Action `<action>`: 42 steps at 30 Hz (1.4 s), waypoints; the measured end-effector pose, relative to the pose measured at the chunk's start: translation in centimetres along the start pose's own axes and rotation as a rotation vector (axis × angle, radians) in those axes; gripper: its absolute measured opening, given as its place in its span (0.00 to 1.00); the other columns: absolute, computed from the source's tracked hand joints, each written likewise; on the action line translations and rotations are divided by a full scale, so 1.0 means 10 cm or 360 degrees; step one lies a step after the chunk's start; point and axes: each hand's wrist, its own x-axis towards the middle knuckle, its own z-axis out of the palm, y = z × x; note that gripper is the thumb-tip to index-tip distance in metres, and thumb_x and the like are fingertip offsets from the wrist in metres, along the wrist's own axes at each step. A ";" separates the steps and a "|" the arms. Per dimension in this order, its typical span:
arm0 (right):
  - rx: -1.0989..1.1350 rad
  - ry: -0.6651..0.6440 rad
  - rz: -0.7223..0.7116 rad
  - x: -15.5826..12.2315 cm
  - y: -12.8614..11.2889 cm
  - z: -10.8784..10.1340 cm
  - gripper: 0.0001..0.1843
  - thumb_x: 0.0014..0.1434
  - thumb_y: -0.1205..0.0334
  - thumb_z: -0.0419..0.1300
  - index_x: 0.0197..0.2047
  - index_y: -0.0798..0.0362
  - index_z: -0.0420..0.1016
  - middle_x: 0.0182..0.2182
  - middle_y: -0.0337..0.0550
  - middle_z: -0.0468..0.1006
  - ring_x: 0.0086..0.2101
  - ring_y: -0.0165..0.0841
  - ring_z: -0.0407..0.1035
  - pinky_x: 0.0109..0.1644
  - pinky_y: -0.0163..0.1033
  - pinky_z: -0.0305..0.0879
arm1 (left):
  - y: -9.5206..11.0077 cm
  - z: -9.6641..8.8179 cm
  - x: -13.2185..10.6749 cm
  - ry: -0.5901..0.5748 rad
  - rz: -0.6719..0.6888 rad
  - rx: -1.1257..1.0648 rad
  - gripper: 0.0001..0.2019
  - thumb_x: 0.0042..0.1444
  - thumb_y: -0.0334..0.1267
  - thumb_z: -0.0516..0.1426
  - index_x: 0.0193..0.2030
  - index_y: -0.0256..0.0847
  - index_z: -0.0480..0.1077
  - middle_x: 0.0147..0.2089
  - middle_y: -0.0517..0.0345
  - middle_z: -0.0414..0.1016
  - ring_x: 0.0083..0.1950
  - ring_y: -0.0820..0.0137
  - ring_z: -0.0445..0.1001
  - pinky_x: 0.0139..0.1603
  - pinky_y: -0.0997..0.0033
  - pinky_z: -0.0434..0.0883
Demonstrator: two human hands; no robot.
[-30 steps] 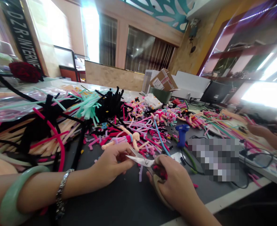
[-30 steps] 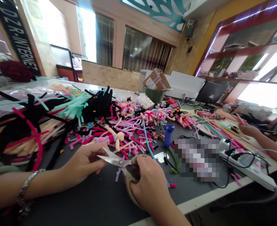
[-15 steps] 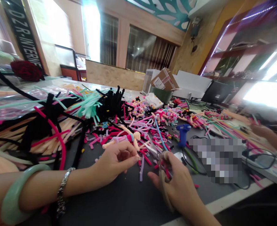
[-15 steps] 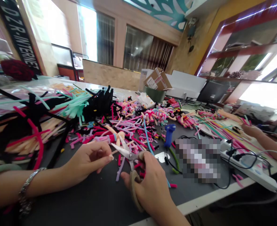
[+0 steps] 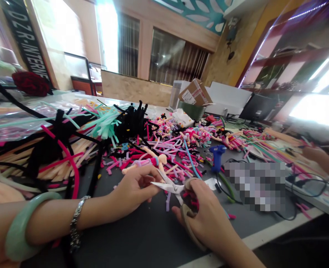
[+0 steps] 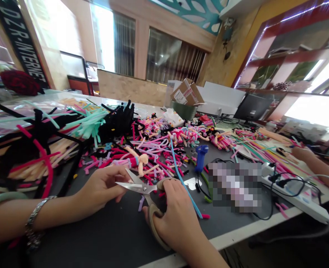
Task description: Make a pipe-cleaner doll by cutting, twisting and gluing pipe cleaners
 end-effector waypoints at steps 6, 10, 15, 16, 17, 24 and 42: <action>-0.0024 -0.0006 0.0001 0.00 0.00 0.00 0.13 0.50 0.58 0.61 0.33 0.52 0.60 0.33 0.44 0.68 0.36 0.39 0.62 0.39 0.41 0.59 | 0.01 0.01 0.00 0.0001 -0.0035 -0.0065 0.03 0.48 0.29 0.56 0.32 0.37 0.67 0.25 0.64 0.68 0.19 0.80 0.65 0.20 0.81 0.63; 0.0004 -0.0036 0.0024 0.01 0.01 0.00 0.12 0.50 0.59 0.61 0.33 0.52 0.60 0.33 0.43 0.68 0.35 0.38 0.63 0.38 0.40 0.59 | 0.06 0.03 0.00 0.0049 -0.0005 -0.0090 0.02 0.50 0.32 0.56 0.32 0.36 0.67 0.23 0.65 0.68 0.19 0.79 0.68 0.21 0.80 0.64; 0.0016 -0.0052 0.0043 0.01 0.01 0.00 0.13 0.49 0.60 0.61 0.33 0.51 0.59 0.32 0.42 0.68 0.35 0.38 0.62 0.38 0.40 0.59 | 0.09 0.03 0.01 0.0067 0.0070 -0.0153 0.03 0.52 0.33 0.57 0.31 0.37 0.66 0.24 0.66 0.68 0.20 0.79 0.70 0.21 0.81 0.64; 0.0016 -0.0052 0.0042 0.01 0.01 0.00 0.13 0.49 0.60 0.62 0.32 0.51 0.59 0.32 0.42 0.68 0.35 0.38 0.62 0.37 0.40 0.59 | 0.08 0.03 0.01 0.0066 0.0079 -0.0153 0.03 0.52 0.33 0.57 0.31 0.37 0.66 0.25 0.66 0.68 0.20 0.79 0.70 0.21 0.80 0.64; 0.0016 -0.0051 0.0040 0.01 0.01 0.00 0.13 0.48 0.60 0.62 0.32 0.51 0.59 0.32 0.42 0.68 0.35 0.38 0.62 0.37 0.40 0.59 | 0.08 0.03 0.01 0.0059 0.0085 -0.0148 0.03 0.53 0.33 0.57 0.31 0.37 0.65 0.25 0.66 0.67 0.20 0.79 0.70 0.22 0.80 0.64; 0.0015 0.0001 0.0028 0.00 0.02 0.01 0.13 0.49 0.60 0.62 0.33 0.51 0.60 0.30 0.40 0.68 0.31 0.35 0.61 0.34 0.38 0.58 | 0.04 0.01 -0.01 0.0039 0.0110 0.0003 0.01 0.53 0.31 0.54 0.32 0.37 0.66 0.24 0.65 0.66 0.22 0.78 0.68 0.24 0.77 0.64; -0.0163 0.0009 0.0083 -0.01 0.06 0.03 0.10 0.52 0.54 0.59 0.29 0.50 0.64 0.23 0.37 0.68 0.25 0.32 0.61 0.28 0.35 0.55 | 0.05 -0.01 0.02 0.0103 0.0076 -0.0014 0.02 0.55 0.33 0.52 0.33 0.38 0.62 0.23 0.65 0.67 0.24 0.77 0.67 0.25 0.77 0.64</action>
